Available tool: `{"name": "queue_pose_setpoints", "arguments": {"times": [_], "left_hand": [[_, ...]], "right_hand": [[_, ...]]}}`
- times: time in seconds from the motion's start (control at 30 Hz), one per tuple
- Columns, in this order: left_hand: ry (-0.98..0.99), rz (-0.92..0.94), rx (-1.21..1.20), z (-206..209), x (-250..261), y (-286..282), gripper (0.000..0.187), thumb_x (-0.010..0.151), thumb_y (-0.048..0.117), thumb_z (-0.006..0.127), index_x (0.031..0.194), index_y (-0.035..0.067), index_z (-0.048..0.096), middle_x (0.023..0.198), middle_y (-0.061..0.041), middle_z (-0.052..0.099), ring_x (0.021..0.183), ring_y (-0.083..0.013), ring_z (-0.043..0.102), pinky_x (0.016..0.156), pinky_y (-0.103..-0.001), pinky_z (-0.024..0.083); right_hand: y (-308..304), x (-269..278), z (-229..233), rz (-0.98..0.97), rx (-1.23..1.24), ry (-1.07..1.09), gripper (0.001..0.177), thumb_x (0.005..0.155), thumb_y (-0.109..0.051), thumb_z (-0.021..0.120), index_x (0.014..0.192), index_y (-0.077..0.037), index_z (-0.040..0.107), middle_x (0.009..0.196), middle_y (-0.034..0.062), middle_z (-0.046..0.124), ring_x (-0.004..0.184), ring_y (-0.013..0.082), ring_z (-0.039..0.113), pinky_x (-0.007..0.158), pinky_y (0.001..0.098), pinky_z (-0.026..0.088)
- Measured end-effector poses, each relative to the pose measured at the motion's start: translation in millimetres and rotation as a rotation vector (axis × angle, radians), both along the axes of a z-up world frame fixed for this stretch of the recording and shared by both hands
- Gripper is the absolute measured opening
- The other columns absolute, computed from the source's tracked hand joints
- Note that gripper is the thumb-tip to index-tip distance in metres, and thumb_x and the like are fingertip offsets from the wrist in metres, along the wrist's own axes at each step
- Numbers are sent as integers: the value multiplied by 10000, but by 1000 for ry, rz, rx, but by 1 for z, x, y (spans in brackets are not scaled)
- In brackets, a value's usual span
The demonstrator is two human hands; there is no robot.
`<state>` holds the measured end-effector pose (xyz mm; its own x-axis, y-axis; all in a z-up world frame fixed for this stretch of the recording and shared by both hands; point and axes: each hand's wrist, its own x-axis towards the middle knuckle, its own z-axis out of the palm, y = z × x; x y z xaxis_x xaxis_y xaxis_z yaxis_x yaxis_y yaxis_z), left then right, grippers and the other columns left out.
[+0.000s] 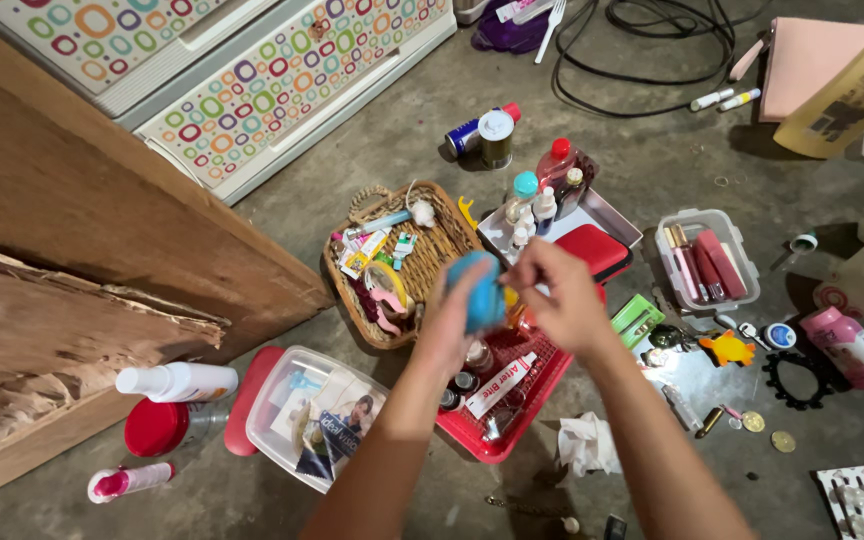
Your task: The person sorts through various personal care and cosmetic items on the floor, including bottles, tubes, and small containers. They open and close several cases and baskets, moving items between containers and the floor while organizing them.
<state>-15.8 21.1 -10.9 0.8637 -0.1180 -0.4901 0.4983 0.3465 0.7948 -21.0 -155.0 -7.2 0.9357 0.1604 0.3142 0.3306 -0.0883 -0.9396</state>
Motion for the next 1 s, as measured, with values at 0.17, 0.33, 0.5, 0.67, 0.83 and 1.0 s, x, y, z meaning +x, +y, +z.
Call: {"name": "queue_pose_setpoints", "arguments": {"times": [0.17, 0.33, 0.5, 0.67, 0.83, 1.0], "left_hand": [[200, 253, -376, -51, 33, 17, 487, 969, 592, 721, 1180, 167, 609, 1101, -39, 648, 911, -206, 652, 786, -381, 539], [247, 331, -436, -64, 42, 31, 521, 992, 587, 485, 1229, 140, 610, 1147, -69, 691, 1023, -252, 664, 926, -458, 545], [185, 344, -473, -56, 32, 31, 563, 1039, 555, 350, 1306, 114, 576, 1238, -76, 681, 1115, -247, 657, 1008, -460, 508], [169, 409, -338, -46, 32, 25, 580, 1031, 559, 362, 1333, 98, 544, 1206, -106, 645, 1087, -270, 620, 997, -478, 501], [109, 357, -5, -33, 12, -7, 606, 1087, 556, 344, 1420, 51, 396, 1102, -235, 612, 924, -394, 558, 757, -576, 344], [-395, 91, 296, -33, 20, -16, 484, 1114, 391, 368, 1275, 9, 619, 1230, -143, 669, 1172, -249, 619, 1023, -392, 458]], "right_hand": [[47, -22, 32, 2, -318, -198, 224, 736, 91, 632, 888, -16, 507, 824, 140, 566, 818, 313, 641, 714, 396, 516], [69, -34, 44, -85, -405, -321, 178, 828, 48, 665, 917, -18, 525, 859, 164, 564, 829, 357, 607, 720, 442, 486], [67, -34, 44, -54, -316, -221, 183, 814, 11, 692, 927, -35, 555, 851, 135, 616, 819, 338, 647, 706, 415, 504], [65, -32, 43, -86, -319, 85, 217, 927, -116, 663, 1116, -53, 576, 938, 113, 705, 859, 259, 728, 764, 359, 564], [52, -20, 29, -180, -138, 233, 605, 954, -250, 673, 1489, -109, 428, 1195, 135, 674, 1024, 211, 687, 861, 338, 559], [20, -7, 22, -363, -303, 128, 630, 947, -287, 716, 1511, -122, 490, 1406, 143, 597, 1218, 247, 608, 960, 380, 530]]}}
